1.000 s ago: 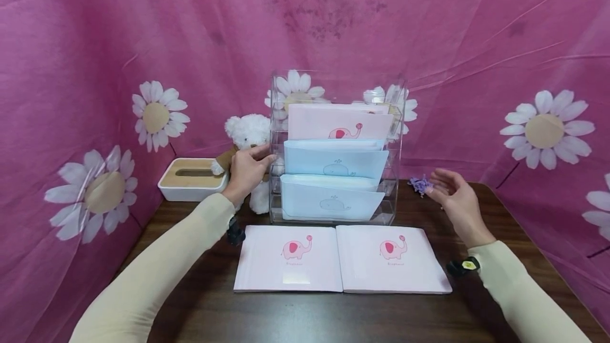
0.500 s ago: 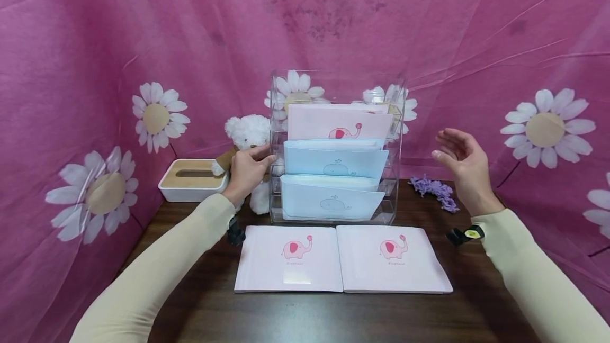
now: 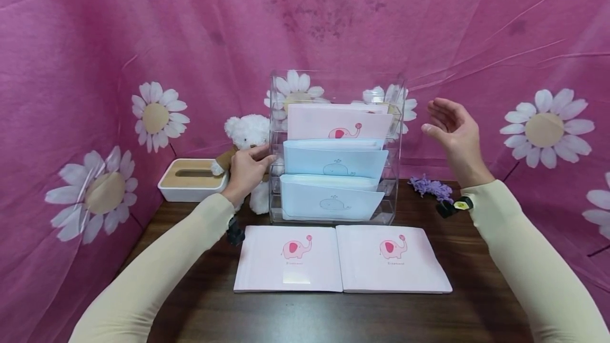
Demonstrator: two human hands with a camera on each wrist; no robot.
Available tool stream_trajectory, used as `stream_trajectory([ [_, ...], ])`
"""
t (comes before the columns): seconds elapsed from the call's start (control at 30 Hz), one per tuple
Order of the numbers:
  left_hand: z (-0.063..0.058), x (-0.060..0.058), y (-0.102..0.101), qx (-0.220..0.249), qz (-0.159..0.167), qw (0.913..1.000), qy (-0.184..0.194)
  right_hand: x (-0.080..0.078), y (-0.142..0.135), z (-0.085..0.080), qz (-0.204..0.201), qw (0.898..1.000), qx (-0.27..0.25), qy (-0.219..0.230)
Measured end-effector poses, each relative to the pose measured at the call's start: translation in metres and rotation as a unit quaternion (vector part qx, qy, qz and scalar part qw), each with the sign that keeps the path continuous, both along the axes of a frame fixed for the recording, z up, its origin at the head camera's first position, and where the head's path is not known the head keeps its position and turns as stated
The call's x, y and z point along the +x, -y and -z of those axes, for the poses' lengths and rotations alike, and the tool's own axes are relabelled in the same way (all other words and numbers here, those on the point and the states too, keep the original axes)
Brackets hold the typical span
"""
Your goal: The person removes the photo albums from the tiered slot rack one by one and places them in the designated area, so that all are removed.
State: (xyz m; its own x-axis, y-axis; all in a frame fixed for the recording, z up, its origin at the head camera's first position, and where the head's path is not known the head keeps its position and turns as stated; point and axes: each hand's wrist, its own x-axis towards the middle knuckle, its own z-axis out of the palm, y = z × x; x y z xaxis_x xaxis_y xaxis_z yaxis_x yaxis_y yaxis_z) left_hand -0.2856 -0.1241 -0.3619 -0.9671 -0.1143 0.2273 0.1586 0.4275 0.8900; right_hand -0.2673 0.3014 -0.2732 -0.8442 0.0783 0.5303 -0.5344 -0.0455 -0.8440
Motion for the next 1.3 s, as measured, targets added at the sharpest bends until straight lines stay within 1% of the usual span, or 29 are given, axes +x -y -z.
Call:
stream_trajectory([
  [0.13,0.000,0.000,0.000,0.001,-0.001,1.0000,-0.001,-0.009,0.009,-0.007,-0.013,1.000,0.009,0.007],
  [0.33,-0.001,0.000,0.000,0.003,0.000,1.0000,0.003,-0.023,0.023,-0.014,-0.034,0.999,0.014,0.015],
  [0.47,-0.002,0.000,-0.001,0.006,0.004,1.0000,0.003,-0.030,0.031,-0.016,-0.033,0.999,0.026,0.033],
  [0.6,0.000,0.000,0.000,0.004,0.006,1.0000,0.000,-0.038,0.039,-0.015,-0.034,0.997,0.043,0.051],
  [0.73,0.001,0.000,0.001,0.000,0.004,1.0000,-0.006,-0.046,0.048,-0.014,-0.043,0.996,0.041,0.066],
  [0.87,0.001,0.000,0.000,0.001,0.005,1.0000,-0.005,-0.052,0.056,-0.013,-0.037,0.995,0.052,0.079],
  [1.0,0.002,0.000,0.000,0.004,0.005,1.0000,-0.001,-0.057,0.063,-0.012,-0.039,0.995,0.059,0.074],
  [1.13,0.001,0.000,0.001,0.004,0.005,1.0000,0.000,-0.062,0.068,-0.011,-0.062,0.995,0.041,0.062],
  [1.23,0.002,-0.001,0.002,0.001,0.004,1.0000,-0.002,-0.064,0.072,-0.010,-0.072,0.994,0.045,0.067],
  [1.3,0.002,-0.001,0.001,0.001,0.003,1.0000,-0.003,-0.065,0.074,-0.009,-0.071,0.993,0.060,0.073],
])
